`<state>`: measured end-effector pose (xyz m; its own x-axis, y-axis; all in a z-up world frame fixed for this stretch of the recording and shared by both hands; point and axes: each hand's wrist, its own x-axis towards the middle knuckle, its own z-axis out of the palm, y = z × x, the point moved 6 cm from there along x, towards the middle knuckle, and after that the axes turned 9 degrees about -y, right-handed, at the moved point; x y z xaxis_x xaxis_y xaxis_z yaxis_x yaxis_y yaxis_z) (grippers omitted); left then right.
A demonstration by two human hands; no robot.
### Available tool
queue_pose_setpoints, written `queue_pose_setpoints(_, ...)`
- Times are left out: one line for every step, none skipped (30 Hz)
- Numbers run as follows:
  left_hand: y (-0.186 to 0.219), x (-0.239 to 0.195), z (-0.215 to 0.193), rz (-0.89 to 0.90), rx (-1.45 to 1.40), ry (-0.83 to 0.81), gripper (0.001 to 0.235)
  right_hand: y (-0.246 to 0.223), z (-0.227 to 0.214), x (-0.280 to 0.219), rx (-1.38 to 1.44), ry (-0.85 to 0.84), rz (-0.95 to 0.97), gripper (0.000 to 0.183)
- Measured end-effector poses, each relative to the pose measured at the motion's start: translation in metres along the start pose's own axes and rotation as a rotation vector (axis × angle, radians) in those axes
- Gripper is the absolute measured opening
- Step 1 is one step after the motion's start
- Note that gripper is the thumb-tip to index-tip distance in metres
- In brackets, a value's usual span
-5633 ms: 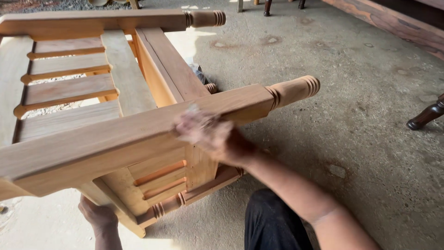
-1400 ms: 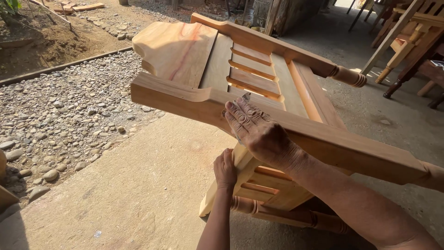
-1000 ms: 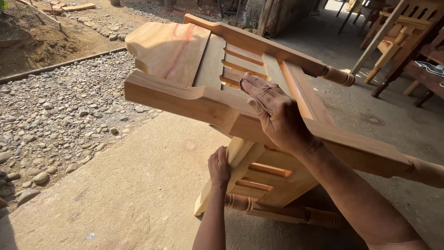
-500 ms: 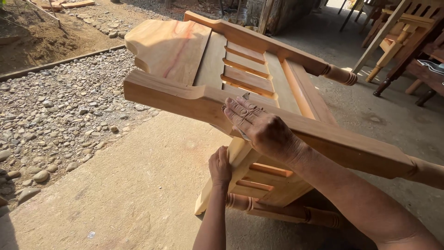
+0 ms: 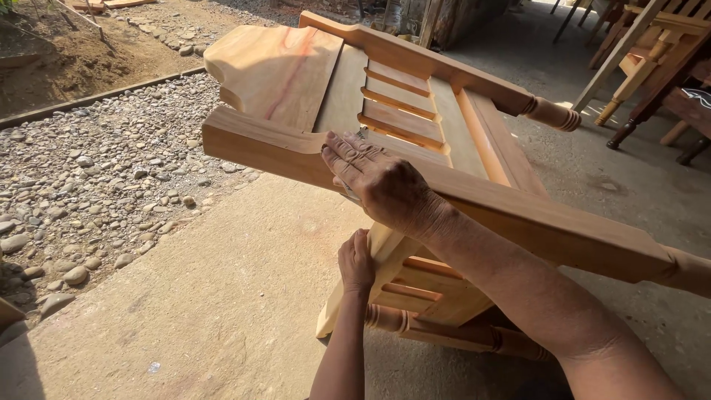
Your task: The person sands the underside and legs of a wooden chair using a piece of sandpaper. They work on the horizontal slats and the curved edges of the chair's frame, holding the furniture steady with one hand while sanding with the other.
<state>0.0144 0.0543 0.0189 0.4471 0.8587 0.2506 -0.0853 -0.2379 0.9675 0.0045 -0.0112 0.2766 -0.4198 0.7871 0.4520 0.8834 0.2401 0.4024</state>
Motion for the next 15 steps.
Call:
queue_pose_setpoints(-0.002,0.0,0.001,-0.001,0.001,0.0,0.055,0.001,-0.003,-0.002,0.001,0.0,0.0,0.047)
queue_pose_setpoints(-0.002,-0.001,0.001,0.043,0.029,-0.006,0.056,0.0,-0.005,-0.005,0.015,0.001,-0.004,0.048)
queue_pose_setpoints(-0.002,-0.003,0.001,0.088,0.058,-0.012,0.057,-0.001,-0.008,-0.008,0.03,0.002,-0.008,0.048)
queue_pose_setpoints(0.003,-0.001,0.001,0.095,0.058,-0.012,0.057,0.002,-0.01,-0.015,0.025,0.006,-0.009,0.048)
queue_pose_setpoints(0.006,0.001,0.0,0.068,0.029,-0.019,0.057,0.005,-0.01,-0.021,-0.009,0.004,-0.021,0.048)
queue_pose_setpoints(0.007,-0.002,0.001,0.034,-0.003,-0.025,0.057,0.005,-0.01,-0.031,-0.04,-0.006,-0.035,0.047)
queue_pose_setpoints(0.008,-0.002,0.002,0.033,-0.007,-0.024,0.057,0.002,-0.01,-0.026,-0.041,-0.009,-0.037,0.047)
queue_pose_setpoints(0.007,-0.002,0.0,0.003,-0.001,-0.018,0.057,-0.002,-0.01,-0.02,-0.069,0.0,-0.034,0.048)
queue_pose_setpoints(0.006,-0.001,-0.002,-0.026,0.005,-0.013,0.058,-0.005,-0.011,-0.014,-0.097,0.009,-0.03,0.048)
queue_pose_setpoints(0.003,-0.001,0.0,-0.031,0.007,-0.014,0.058,-0.007,-0.008,-0.011,-0.092,0.007,-0.028,0.048)
queue_pose_setpoints(-0.001,-0.001,0.001,-0.063,0.023,-0.013,0.058,-0.009,-0.007,-0.008,-0.123,0.026,-0.027,0.047)
queue_pose_setpoints(-0.005,0.0,0.002,-0.091,0.035,-0.011,0.059,-0.012,-0.007,-0.005,-0.158,0.046,-0.027,0.047)
queue_pose_setpoints(-0.007,-0.001,0.004,-0.091,0.035,-0.013,0.059,-0.008,-0.006,-0.016,-0.158,0.045,-0.026,0.047)
queue_pose_setpoints(-0.006,0.0,0.002,-0.048,0.043,-0.02,0.06,-0.005,-0.005,-0.025,-0.206,0.044,-0.037,0.047)
queue_pose_setpoints(-0.006,0.001,0.001,-0.004,0.052,-0.026,0.061,-0.003,-0.003,-0.033,-0.253,0.043,-0.048,0.047)
